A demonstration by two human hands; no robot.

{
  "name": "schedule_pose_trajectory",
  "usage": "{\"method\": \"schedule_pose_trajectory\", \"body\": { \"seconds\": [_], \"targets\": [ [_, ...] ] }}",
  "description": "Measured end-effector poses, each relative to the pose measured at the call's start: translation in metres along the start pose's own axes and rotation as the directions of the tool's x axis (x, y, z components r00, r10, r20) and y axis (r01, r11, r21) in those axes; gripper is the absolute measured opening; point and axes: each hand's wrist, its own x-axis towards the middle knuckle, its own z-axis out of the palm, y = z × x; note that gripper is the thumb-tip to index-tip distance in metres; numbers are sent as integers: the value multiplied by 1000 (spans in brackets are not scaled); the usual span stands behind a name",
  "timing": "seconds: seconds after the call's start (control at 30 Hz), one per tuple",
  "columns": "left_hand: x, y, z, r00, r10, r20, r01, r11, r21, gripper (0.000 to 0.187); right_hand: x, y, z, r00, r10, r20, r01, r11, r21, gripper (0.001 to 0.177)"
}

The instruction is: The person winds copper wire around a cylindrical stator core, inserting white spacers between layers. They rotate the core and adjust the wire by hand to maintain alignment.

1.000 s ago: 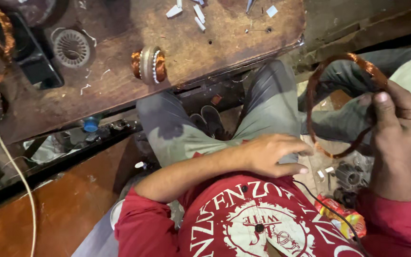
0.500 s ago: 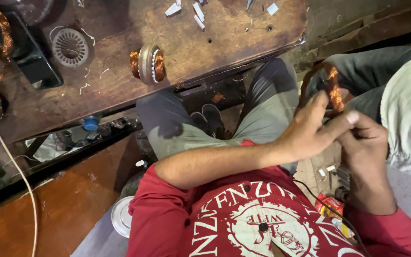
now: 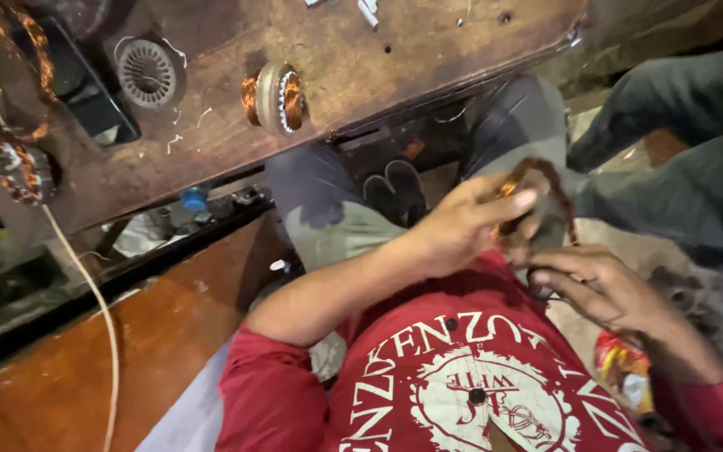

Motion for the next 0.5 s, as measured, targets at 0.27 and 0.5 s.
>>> {"method": "schedule_pose_trajectory", "body": {
  "seconds": [0.27,0.5],
  "targets": [
    [-50,36,-30,977,-198,75,198,980,8,47,46,-45,-3,863,316,394,-108,877,-469,63],
    [-62,44,-61,962,-128,242,136,990,-19,54,48,-44,-13,866,327,378,69,671,-738,58]
  ]
}}
